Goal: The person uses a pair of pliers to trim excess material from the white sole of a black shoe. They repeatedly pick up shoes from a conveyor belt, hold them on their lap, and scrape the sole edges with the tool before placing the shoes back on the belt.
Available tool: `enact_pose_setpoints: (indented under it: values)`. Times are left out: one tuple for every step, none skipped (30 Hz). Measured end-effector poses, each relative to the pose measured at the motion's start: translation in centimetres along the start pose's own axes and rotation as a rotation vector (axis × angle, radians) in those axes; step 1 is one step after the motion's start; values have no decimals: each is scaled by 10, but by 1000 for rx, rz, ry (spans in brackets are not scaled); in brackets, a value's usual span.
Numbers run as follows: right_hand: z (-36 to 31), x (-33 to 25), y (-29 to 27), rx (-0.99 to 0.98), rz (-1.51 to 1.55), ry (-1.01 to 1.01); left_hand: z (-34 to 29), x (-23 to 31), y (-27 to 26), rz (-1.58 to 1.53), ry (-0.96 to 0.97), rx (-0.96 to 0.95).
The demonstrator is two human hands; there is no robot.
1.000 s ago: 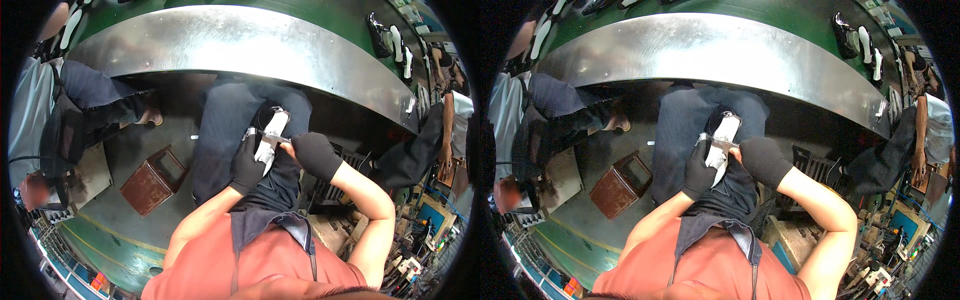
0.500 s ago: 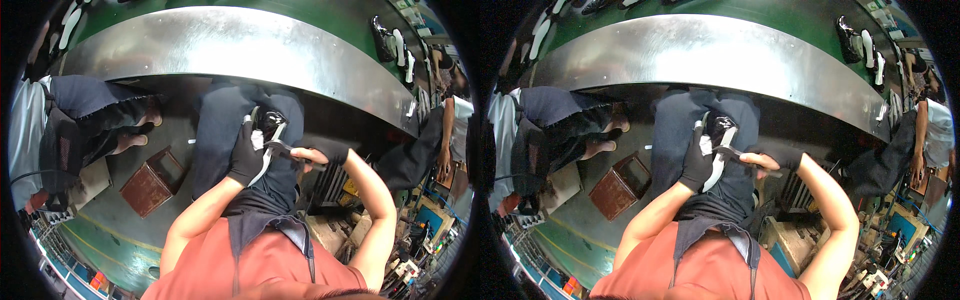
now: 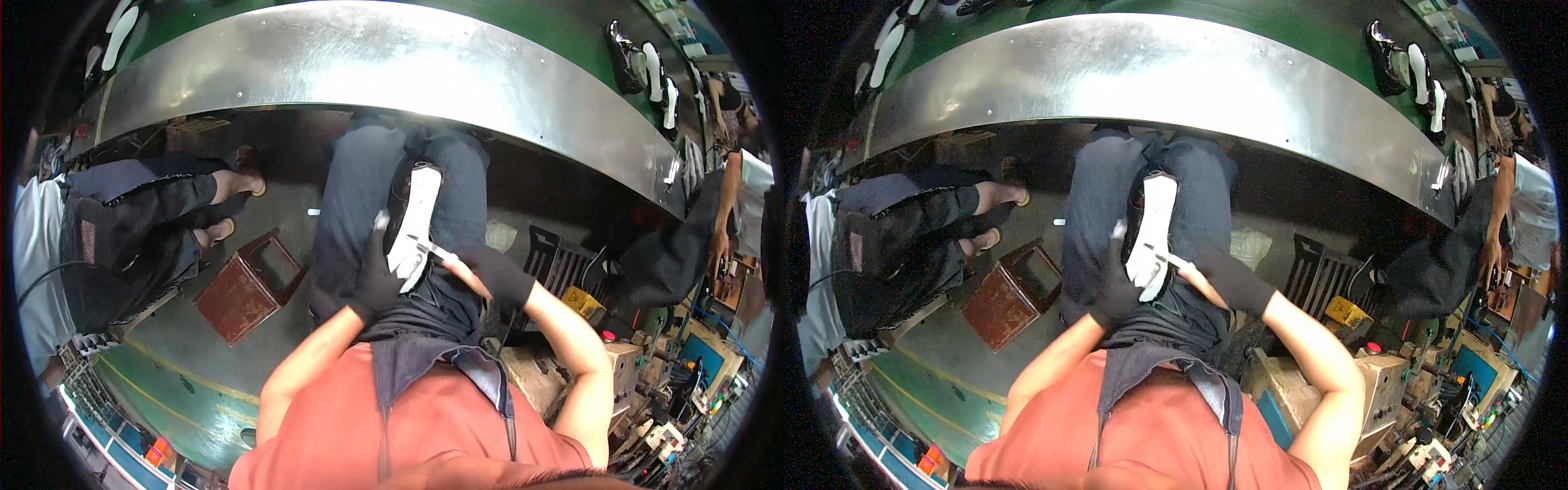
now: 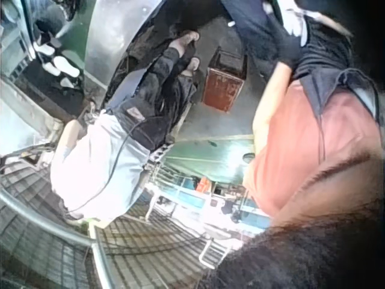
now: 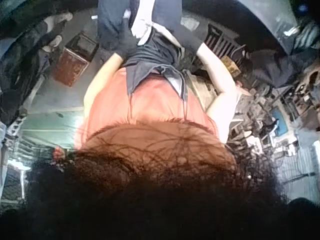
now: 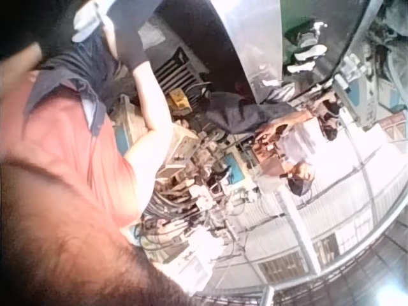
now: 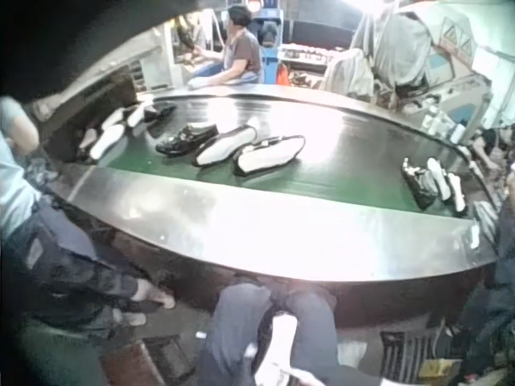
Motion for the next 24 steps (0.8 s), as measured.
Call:
enact_pose_setpoints:
  values:
    - [-7, 7, 8, -45, 19, 54, -22, -4, 2, 40, -55, 19]
    - [-11, 12, 10, -91, 62, 98, -34, -14, 6, -7, -107, 70]
    - [-17, 9, 8, -128, 105, 147, -39, -19, 8, -58, -150, 117]
    - [-22, 9, 9, -164, 148, 196, -46, -22, 9, -108, -193, 163]
    - [-24, 12, 11, -179, 175, 207, -52, -27, 6, -89, -188, 136]
    - [-25, 14, 9, -174, 200, 217, -38, -22, -3, -76, -165, 105]
    - [-24, 18, 7, -173, 223, 224, -24, -15, -13, -59, -144, 78]
    - [-21, 21, 5, -209, 225, 241, -12, -3, -22, 38, -20, 70]
    - [-19, 16, 1, -256, 217, 266, -9, -1, -27, 111, 34, -7]
    - [-18, 5, -8, -300, 207, 292, -6, -1, -32, 182, 90, -84]
    - [-16, -1, -13, -344, 196, 317, -3, 0, -37, 254, 145, -160]
    - [-12, -1, -13, -359, 165, 280, 1, 2, -41, 282, 134, -247]
    - [-8, 2, -10, -373, 184, 255, 5, 5, -45, 308, 119, -338]
    - [-3, 6, -7, -387, 204, 230, 7, 10, -48, 333, 105, -429]
    - [-1, 6, -4, -405, 224, 204, 9, 21, -54, 279, 91, -419]
    - [0, 3, -4, -399, 197, 167, 13, 32, -59, 226, 81, -407]
    - [1, -2, -4, -420, 132, 203, 13, 39, -61, 173, 72, -395]
    - [5, -11, -6, -446, 64, 232, 8, 42, -59, 118, 58, -317]
    - [7, -23, -7, -473, -2, 263, -2, 46, -53, 62, 44, -240]
    - [7, -39, -9, -474, -83, 235, -12, 48, -46, 6, 30, -164]
    - [5, -37, 2, -322, -153, 171, -25, 40, -34, -93, -52, -93]
    - [0, -50, 5, -216, -263, 112, -41, 24, -17, -188, -136, -19]
    - [-4, -62, 7, -114, -372, 50, -50, 14, -7, -281, -223, 60]
    - [-6, -59, 13, -27, -433, 4, -49, 14, -6, -361, -338, 41]
Point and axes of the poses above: each hand's wrist, its own z-axis towards the middle knuckle, its own y-axis out of the palm, x = y × z, the point moved 2 cm from there along z, towards the middle knuckle, and after that the axes turned 11 degrees about y, right-handed, at the moved point
